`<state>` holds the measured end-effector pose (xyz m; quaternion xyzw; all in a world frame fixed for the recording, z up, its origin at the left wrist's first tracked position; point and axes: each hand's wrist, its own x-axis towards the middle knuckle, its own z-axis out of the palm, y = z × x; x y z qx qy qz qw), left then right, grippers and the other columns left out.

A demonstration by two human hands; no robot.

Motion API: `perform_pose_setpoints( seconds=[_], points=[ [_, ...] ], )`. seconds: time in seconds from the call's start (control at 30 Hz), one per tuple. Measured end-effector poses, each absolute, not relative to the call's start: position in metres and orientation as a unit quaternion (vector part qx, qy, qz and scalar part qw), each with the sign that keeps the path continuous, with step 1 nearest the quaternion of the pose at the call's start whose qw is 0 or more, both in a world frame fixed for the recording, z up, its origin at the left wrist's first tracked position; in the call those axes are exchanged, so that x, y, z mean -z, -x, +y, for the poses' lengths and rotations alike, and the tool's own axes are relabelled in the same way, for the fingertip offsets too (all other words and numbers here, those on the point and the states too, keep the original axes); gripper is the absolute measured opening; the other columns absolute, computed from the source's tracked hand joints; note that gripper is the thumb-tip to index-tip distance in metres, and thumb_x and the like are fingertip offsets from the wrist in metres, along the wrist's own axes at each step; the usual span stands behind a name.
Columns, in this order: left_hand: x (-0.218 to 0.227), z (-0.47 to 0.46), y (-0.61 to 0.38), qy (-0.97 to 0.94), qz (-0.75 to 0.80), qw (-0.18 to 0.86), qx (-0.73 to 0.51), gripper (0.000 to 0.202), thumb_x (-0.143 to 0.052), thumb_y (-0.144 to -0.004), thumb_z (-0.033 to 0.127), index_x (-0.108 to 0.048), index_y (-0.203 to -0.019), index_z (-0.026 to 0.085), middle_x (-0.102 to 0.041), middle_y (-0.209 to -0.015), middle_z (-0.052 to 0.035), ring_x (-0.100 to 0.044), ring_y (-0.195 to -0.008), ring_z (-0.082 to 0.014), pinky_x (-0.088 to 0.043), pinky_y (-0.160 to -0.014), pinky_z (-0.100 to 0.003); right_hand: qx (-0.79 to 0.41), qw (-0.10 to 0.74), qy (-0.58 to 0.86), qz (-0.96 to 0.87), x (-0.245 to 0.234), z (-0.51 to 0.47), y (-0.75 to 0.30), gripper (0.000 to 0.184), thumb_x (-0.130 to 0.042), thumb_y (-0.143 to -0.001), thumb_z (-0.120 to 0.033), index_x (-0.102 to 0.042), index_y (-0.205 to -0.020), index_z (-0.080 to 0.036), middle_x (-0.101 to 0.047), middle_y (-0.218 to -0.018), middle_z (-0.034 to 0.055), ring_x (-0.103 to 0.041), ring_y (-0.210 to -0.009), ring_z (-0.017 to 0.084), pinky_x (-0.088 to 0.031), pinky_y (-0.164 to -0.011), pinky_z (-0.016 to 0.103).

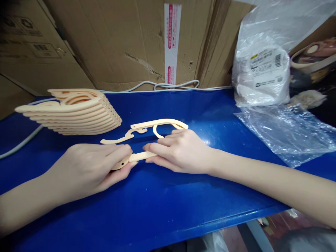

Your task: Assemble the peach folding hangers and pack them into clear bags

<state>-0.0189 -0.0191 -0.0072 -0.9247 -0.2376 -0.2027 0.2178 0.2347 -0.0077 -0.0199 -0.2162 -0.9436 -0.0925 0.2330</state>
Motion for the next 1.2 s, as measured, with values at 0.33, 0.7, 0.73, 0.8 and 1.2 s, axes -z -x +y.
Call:
perform_pose_setpoints(
  seconds=[0.33,0.7,0.73,0.8,1.2],
  points=[
    [0.006,-0.016,0.026,0.907,-0.293,0.212,0.217,0.034,-0.04,-0.105,0.028,-0.057,-0.077,0.02,-0.057,-0.05,0.0028,-0.055,-0.039,-0.0151,-0.03,-0.04,-0.028,0.064,0.391,0.375,-0.838,0.014,0.0,-0.242,0.018,-0.058,-0.101,-0.034,-0.071,-0.1,-0.021,-0.065,-0.125,0.0123,-0.059,-0.115,0.029,-0.044,-0.098,0.047],
    [0.007,-0.015,0.023,0.932,-0.224,0.199,0.205,0.029,-0.047,-0.1,0.023,-0.057,-0.073,0.02,-0.061,-0.059,0.0024,-0.061,-0.052,-0.0144,-0.035,-0.048,-0.03,-0.132,0.365,0.375,-0.842,0.019,0.012,-0.241,0.026,-0.055,-0.104,-0.032,-0.074,-0.1,-0.016,-0.068,-0.101,0.0076,-0.062,-0.092,0.019,-0.046,-0.084,0.034],
    [0.008,-0.015,0.024,0.938,-0.208,0.184,0.208,0.027,-0.049,-0.099,0.024,-0.057,-0.073,0.02,-0.062,-0.06,0.0027,-0.062,-0.055,-0.0149,-0.039,-0.051,-0.03,-0.127,0.359,0.368,-0.848,0.019,0.012,-0.241,0.026,-0.054,-0.104,-0.032,-0.074,-0.101,-0.015,-0.068,-0.101,0.0078,-0.061,-0.091,0.019,-0.045,-0.084,0.034],
    [0.012,-0.016,0.025,0.943,-0.189,0.16,0.222,0.022,-0.052,-0.095,0.028,-0.06,-0.077,0.02,-0.063,-0.065,0.0021,-0.063,-0.061,-0.017,-0.043,-0.056,-0.031,-0.125,0.343,0.362,-0.858,0.019,0.011,-0.241,0.028,-0.052,-0.105,-0.032,-0.074,-0.104,-0.015,-0.068,-0.101,0.0079,-0.061,-0.091,0.019,-0.045,-0.085,0.034],
    [0.005,-0.019,0.021,0.98,-0.135,0.045,0.139,0.018,-0.048,-0.077,0.012,-0.064,-0.082,0.018,-0.058,-0.081,-0.0049,-0.046,-0.074,-0.0223,-0.046,-0.073,-0.038,-0.106,0.298,0.383,-0.868,0.019,0.011,-0.241,0.033,-0.044,-0.109,-0.036,-0.072,-0.107,-0.018,-0.071,-0.095,0.0026,-0.065,-0.089,0.016,-0.037,-0.083,0.033]
  ],
)
